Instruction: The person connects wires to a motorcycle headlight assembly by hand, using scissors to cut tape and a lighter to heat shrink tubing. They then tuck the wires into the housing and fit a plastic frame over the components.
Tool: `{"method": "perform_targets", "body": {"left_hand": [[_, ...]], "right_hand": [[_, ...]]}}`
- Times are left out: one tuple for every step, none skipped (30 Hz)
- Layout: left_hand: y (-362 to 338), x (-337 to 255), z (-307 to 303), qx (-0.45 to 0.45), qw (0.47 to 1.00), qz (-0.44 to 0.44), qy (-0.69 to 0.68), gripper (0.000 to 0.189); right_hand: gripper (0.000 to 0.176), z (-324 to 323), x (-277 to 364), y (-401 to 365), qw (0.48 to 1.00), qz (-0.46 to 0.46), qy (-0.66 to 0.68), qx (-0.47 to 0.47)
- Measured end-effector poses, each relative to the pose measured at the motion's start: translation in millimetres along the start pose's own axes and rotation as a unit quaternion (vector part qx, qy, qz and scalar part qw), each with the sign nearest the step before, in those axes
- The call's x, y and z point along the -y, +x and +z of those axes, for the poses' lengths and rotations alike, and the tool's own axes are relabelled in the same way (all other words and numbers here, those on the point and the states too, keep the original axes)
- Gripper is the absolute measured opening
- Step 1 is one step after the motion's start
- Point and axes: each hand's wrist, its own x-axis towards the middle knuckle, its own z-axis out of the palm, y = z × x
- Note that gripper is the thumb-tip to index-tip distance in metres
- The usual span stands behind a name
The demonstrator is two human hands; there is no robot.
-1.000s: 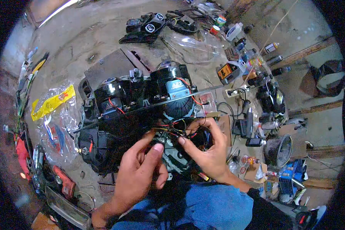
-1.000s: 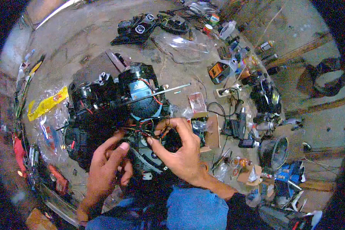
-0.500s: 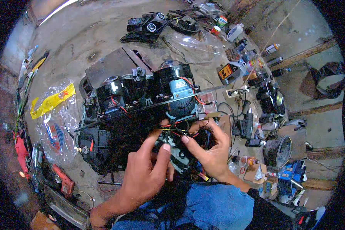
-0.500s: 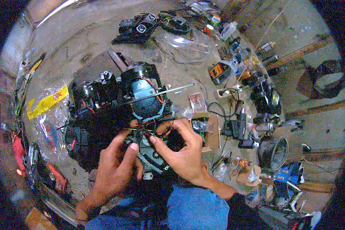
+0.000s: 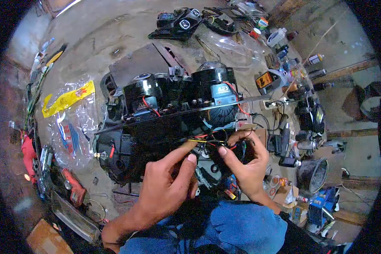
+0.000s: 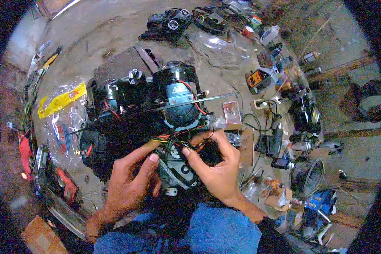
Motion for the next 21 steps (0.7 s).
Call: {"method": "perform_targets", "body": {"left_hand": [[0.3, 1.2, 0.0, 0.000, 1.000, 0.000, -0.009, 0.033], [0.5, 2.6, 0.0, 0.000, 1.000, -0.001, -0.019, 0.033], [0.6, 3.4, -0.1, 0.000, 1.000, -0.001, -0.028, 0.033], [0.8, 2.8, -0.2, 0.005, 0.999, -0.003, -0.038, 0.033], [1.1, 1.6, -0.4, 0.012, 0.999, -0.006, -0.047, 0.034], [1.3, 0.5, -0.7, 0.018, 0.998, -0.009, -0.056, 0.034], [1.5, -0.3, -1.1, 0.019, 0.998, -0.012, -0.061, 0.034], [1.5, -1.0, -1.7, 0.021, 0.997, -0.015, -0.067, 0.034], [1.4, -1.6, -2.3, 0.023, 0.997, -0.018, -0.072, 0.034], [1.4, -2.2, -3.3, 0.024, 0.997, -0.020, -0.073, 0.033], [1.3, -2.7, -4.5, 0.024, 0.997, -0.022, -0.075, 0.032], [1.2, -3.1, -5.2, 0.024, 0.997, -0.024, -0.076, 0.031], [1.2, -3.4, -5.2, 0.022, 0.997, -0.023, -0.072, 0.031], [1.3, -3.6, -5.2, 0.020, 0.997, -0.022, -0.068, 0.030], [1.4, -3.9, -5.0, 0.018, 0.998, -0.020, -0.063, 0.029], [1.4, -4.6, -4.5, 0.014, 0.997, -0.023, -0.070, 0.029], [1.4, -5.4, -3.6, 0.011, 0.997, -0.026, -0.076, 0.029], [1.4, -5.9, -3.0, 0.008, 0.996, -0.028, -0.082, 0.029], [1.5, -6.0, -2.5, 0.005, 0.996, -0.029, -0.085, 0.029], [1.6, -5.8, -2.0, 0.002, 0.996, -0.031, -0.088, 0.029], [1.6, -5.6, -1.7, 0.000, 0.995, -0.032, -0.092, 0.029]], "right_hand": [[0.024, 0.2, 0.0, -0.1, 1.000, 0.002, 0.001, -0.001], [0.024, 0.6, -0.1, -0.5, 1.000, 0.005, 0.002, -0.002], [0.024, 0.7, -0.2, -0.7, 1.000, 0.007, 0.003, -0.002], [0.024, 0.6, -0.8, -0.6, 1.000, 0.005, 0.002, -0.002], [0.024, 0.5, -1.5, -0.6, 1.000, 0.003, 0.000, -0.002], [0.024, 0.4, -1.8, -0.5, 1.000, 0.001, -0.001, -0.002], [0.024, 0.3, -0.6, -0.1, 1.000, 0.001, -0.001, -0.001], [0.024, 0.2, 1.5, 0.3, 1.000, 0.001, -0.001, 0.001], [0.024, 0.1, 2.7, 0.2, 1.000, 0.001, -0.002, 0.003], [0.024, 0.1, 2.5, -0.1, 1.000, 0.000, -0.003, 0.002], [0.024, 0.2, 1.9, -0.4, 1.000, 0.000, -0.004, 0.002], [0.024, 0.5, 1.2, -0.7, 1.000, -0.001, -0.004, 0.002], [0.024, 0.6, 0.2, -0.7, 1.000, -0.005, -0.006, 0.003], [0.024, 0.5, -0.8, -0.4, 1.000, -0.010, -0.007, 0.003], [0.024, 0.4, -1.2, -0.1, 1.000, -0.015, -0.009, 0.003], [0.024, 0.5, -1.2, 0.0, 1.000, -0.015, -0.010, 0.003], [0.024, 0.4, -1.2, 0.0, 1.000, -0.015, -0.011, 0.003], [0.024, 0.3, -1.2, 0.1, 1.000, -0.015, -0.011, 0.003], [0.024, -0.1, -1.1, 0.2, 1.000, -0.016, -0.016, 0.004], [0.024, -0.6, -0.8, 0.0, 1.000, -0.018, -0.021, 0.005], [0.024, -1.0, -0.5, 0.1, 0.999, -0.019, -0.026, 0.006]]}}
